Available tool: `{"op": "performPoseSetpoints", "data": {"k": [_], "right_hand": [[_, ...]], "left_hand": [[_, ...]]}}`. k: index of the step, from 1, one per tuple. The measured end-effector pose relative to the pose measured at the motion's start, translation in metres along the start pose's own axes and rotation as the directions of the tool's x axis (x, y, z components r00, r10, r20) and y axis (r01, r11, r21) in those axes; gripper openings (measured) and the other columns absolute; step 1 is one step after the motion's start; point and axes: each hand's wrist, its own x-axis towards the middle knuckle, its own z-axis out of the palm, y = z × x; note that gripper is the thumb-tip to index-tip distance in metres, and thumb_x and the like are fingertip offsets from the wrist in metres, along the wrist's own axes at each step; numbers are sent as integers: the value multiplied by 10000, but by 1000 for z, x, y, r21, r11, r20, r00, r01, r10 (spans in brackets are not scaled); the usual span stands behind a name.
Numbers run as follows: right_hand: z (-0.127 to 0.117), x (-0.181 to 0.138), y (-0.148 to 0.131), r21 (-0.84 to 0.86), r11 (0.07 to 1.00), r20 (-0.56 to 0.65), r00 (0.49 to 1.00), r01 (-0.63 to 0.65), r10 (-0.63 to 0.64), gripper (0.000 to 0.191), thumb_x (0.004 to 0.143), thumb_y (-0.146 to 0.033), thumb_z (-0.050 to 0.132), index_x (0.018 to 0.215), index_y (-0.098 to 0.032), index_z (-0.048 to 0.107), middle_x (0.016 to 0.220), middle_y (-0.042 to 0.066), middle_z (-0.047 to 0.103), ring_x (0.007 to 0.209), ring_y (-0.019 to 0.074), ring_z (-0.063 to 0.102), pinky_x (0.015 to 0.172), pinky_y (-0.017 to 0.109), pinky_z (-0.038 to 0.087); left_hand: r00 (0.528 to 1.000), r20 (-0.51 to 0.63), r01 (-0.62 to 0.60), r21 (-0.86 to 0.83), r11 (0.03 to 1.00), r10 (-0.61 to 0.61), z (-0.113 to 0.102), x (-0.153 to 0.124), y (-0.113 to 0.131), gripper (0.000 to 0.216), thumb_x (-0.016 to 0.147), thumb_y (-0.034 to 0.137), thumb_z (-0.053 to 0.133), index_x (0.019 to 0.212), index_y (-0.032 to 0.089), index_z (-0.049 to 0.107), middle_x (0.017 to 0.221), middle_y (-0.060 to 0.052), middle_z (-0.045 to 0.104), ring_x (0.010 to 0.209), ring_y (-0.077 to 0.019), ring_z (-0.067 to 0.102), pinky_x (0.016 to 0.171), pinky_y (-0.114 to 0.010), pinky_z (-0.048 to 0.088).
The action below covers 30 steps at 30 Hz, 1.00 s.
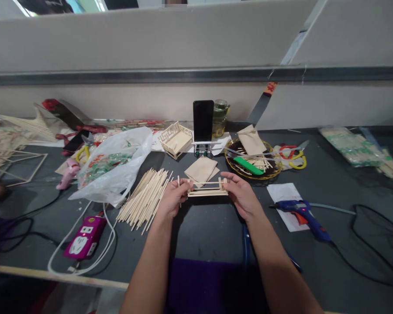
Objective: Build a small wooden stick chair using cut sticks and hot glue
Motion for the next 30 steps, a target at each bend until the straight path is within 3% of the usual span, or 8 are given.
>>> {"op": "performPoseSetpoints", "data": {"k": [30], "right_hand": [[-5, 3, 2, 43, 999, -43, 999, 11, -10, 467, 537, -306, 898, 949, -214, 700, 801, -11, 709, 692, 122, 612, 665, 245, 471]], "left_hand": [[1000, -12, -19, -113, 993, 17, -5, 2, 0, 342, 569, 355, 820, 760, 84, 740, 608, -31, 616, 454, -26, 365, 355, -135, 113]]}}
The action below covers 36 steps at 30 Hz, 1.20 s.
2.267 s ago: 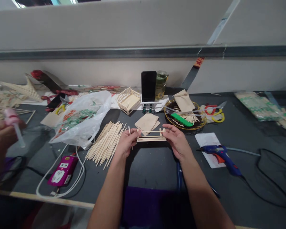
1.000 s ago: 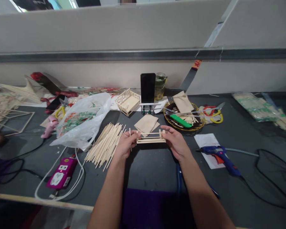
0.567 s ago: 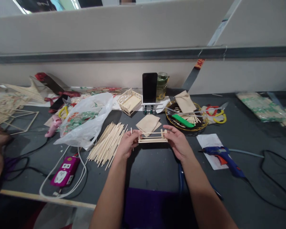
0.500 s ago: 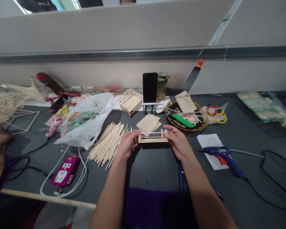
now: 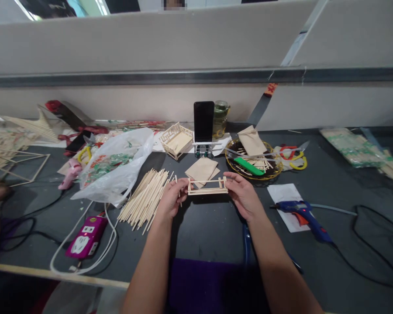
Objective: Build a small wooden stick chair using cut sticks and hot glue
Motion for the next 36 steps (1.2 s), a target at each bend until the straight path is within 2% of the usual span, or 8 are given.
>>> {"op": "performPoseSetpoints", "data": {"k": [6, 15, 25, 29, 33, 36], "right_hand": [[-2, 1, 1, -19, 999, -20, 999, 31, -31, 450, 542, -344, 902, 929, -218, 709, 763, -20, 703, 691, 122, 612, 681, 246, 473], [-2, 2, 2, -60, 992, -20, 993, 114, -116, 386, 583, -364, 866, 900, -209, 710, 832, 14, 736, 763, 155, 646, 722, 278, 501], [-1, 3, 3, -75, 989, -36, 990, 130, -133, 388, 558, -344, 866, 880, -202, 702, 832, 16, 732, 745, 151, 637, 689, 273, 501], [-2, 3, 3, -109, 982, -36, 987, 151, -156, 380, 566, -342, 851, 880, -192, 698, 812, 14, 722, 702, 131, 613, 623, 244, 477], [-4, 3, 3, -216, 960, -47, 980, 178, -193, 363, 595, -364, 818, 881, -182, 688, 684, -18, 650, 535, 85, 485, 454, 204, 357], [-4, 2, 4, -280, 943, -39, 979, 182, -200, 354, 627, -402, 793, 881, -181, 685, 626, -34, 592, 494, 80, 448, 404, 196, 314]], "left_hand": [[1000, -4, -13, -13, 1000, 13, -4, 2, -1, 381, 557, 287, 855, 867, 88, 758, 688, -47, 662, 457, -9, 378, 362, -133, 118], [997, -38, -63, -79, 995, 60, -1, 2, -2, 424, 511, 270, 901, 856, 96, 728, 732, -53, 689, 463, -6, 408, 361, -126, 126], [997, -40, -69, -100, 993, 65, -3, 3, -3, 416, 498, 268, 902, 832, 90, 729, 701, -44, 665, 459, -8, 391, 356, -134, 125], [997, -25, -78, -91, 993, 76, -4, 3, -5, 406, 518, 274, 895, 844, 96, 733, 695, -38, 653, 465, -12, 400, 361, -140, 123], [997, -12, -74, -81, 994, 73, -6, 3, -6, 418, 521, 289, 897, 856, 103, 730, 676, -31, 638, 461, -15, 400, 365, -144, 116], [998, -17, -67, -72, 995, 66, -6, 3, -6, 437, 508, 306, 902, 855, 107, 725, 643, -21, 619, 458, -22, 398, 366, -146, 110]]}}
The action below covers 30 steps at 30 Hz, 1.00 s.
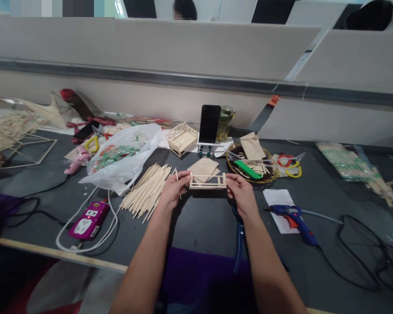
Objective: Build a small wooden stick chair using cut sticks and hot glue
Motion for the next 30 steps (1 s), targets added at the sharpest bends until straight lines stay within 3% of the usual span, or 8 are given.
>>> {"op": "performPoseSetpoints", "data": {"k": [6, 13, 16, 19, 23, 30], "right_hand": [[2, -1, 1, -28, 999, 14, 1000, 22, -21, 342, 648, -462, 777, 827, -182, 697, 661, -8, 615, 538, 99, 515, 448, 213, 415], [1, -3, -3, -36, 996, 53, 996, 78, -76, 290, 666, -402, 787, 874, -208, 730, 803, 18, 686, 655, 128, 561, 557, 251, 479], [0, -3, -3, -51, 993, 42, 993, 109, -106, 291, 672, -401, 778, 891, -216, 731, 811, 14, 690, 679, 142, 568, 585, 269, 484], [-1, -2, -2, -64, 992, 18, 994, 108, -107, 299, 663, -420, 773, 876, -218, 720, 774, 9, 680, 676, 149, 571, 583, 271, 475], [1, -2, -3, -92, 993, 16, 997, 75, -74, 321, 645, -453, 770, 845, -210, 709, 717, 0, 657, 610, 131, 531, 523, 246, 422], [2, -4, -7, -92, 996, 118, 993, -9, 20, 343, 636, -493, 776, 773, -186, 708, 654, -23, 607, 477, 67, 385, 437, 219, 293]], "left_hand": [[1000, -24, -6, 22, 1000, 6, 1, 0, -2, 499, 477, 378, 912, 845, 101, 720, 616, -10, 599, 461, -29, 417, 368, -138, 115], [997, -3, -75, 51, 996, 75, 1, -4, -2, 449, 521, 382, 901, 838, 124, 716, 613, -7, 608, 474, -42, 450, 379, -149, 142], [997, 22, -78, 86, 993, 77, -1, -5, -1, 431, 535, 380, 894, 836, 130, 714, 612, -1, 612, 425, -24, 374, 383, -167, 127], [997, 43, -63, 115, 991, 59, -2, -5, 1, 423, 538, 379, 892, 828, 131, 711, 606, 6, 604, 401, -12, 318, 386, -177, 110], [999, 52, -23, 136, 990, 16, -2, -5, 2, 416, 520, 370, 899, 803, 136, 702, 581, 8, 587, 451, -43, 420, 391, -164, 130], [996, 79, 43, 94, 995, -50, -2, -5, 2, 468, 520, 400, 902, 843, 122, 711, 728, -51, 684, 461, -25, 402, 388, -144, 142]]}}
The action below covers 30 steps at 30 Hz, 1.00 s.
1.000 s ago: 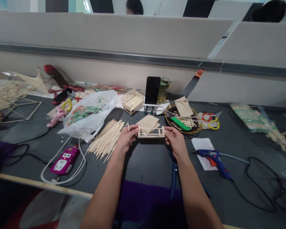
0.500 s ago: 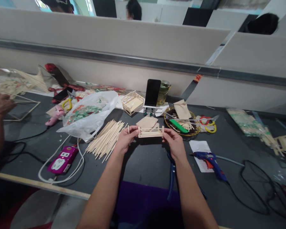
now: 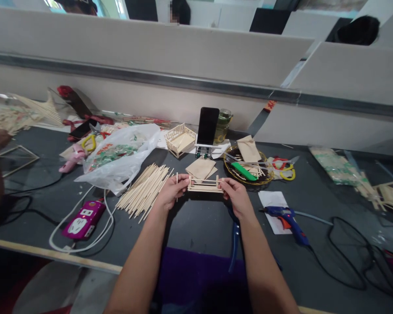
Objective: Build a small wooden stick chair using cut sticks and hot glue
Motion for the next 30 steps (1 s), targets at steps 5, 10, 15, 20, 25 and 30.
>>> {"op": "performPoseSetpoints", "data": {"k": [5, 10, 15, 20, 25, 30], "right_hand": [[1, -2, -2, 33, 997, 32, 997, -70, 69, 336, 623, -493, 787, 697, -186, 673, 628, -33, 580, 462, 57, 349, 417, 204, 238], [3, -3, -3, 41, 995, 52, 995, -89, 87, 330, 622, -480, 782, 618, -186, 632, 555, -48, 520, 450, 53, 303, 411, 199, 196], [4, -2, -2, 50, 995, 44, 995, -87, 85, 325, 615, -477, 781, 632, -185, 638, 572, -45, 539, 448, 51, 301, 404, 199, 193], [5, -3, -1, 44, 996, 8, 997, -72, 71, 335, 622, -486, 777, 657, -180, 644, 578, -41, 544, 452, 50, 324, 405, 192, 207], [7, -3, -2, 42, 997, 0, 998, -58, 58, 340, 616, -486, 781, 636, -179, 637, 549, -46, 529, 448, 52, 333, 400, 195, 222], [7, -3, -1, 39, 998, 8, 998, -56, 56, 347, 613, -498, 778, 632, -182, 636, 549, -46, 528, 446, 54, 334, 401, 200, 219]], "left_hand": [[1000, 23, 13, -31, 999, -12, -2, 1, -1, 483, 553, 411, 891, 902, 111, 744, 729, -51, 679, 435, -1, 296, 376, -148, 102], [1000, 6, 13, -45, 999, -12, 1, 0, 0, 456, 540, 402, 895, 862, 112, 752, 703, -47, 670, 445, -9, 309, 372, -149, 115], [1000, 10, 17, -50, 999, -17, 0, 1, 0, 444, 538, 390, 896, 851, 111, 751, 699, -45, 666, 453, -12, 323, 372, -144, 126], [999, 31, 26, -53, 998, -24, -2, 2, -1, 423, 559, 392, 891, 846, 116, 748, 702, -37, 656, 461, -11, 324, 372, -132, 141], [1000, 20, 14, -39, 999, -13, -1, 1, -2, 399, 573, 395, 883, 817, 114, 738, 700, -38, 645, 469, -18, 334, 370, -136, 147], [1000, 29, 7, -21, 1000, -7, -1, 1, -2, 398, 578, 407, 877, 806, 116, 730, 696, -31, 637, 474, -22, 334, 372, -141, 145]]}}
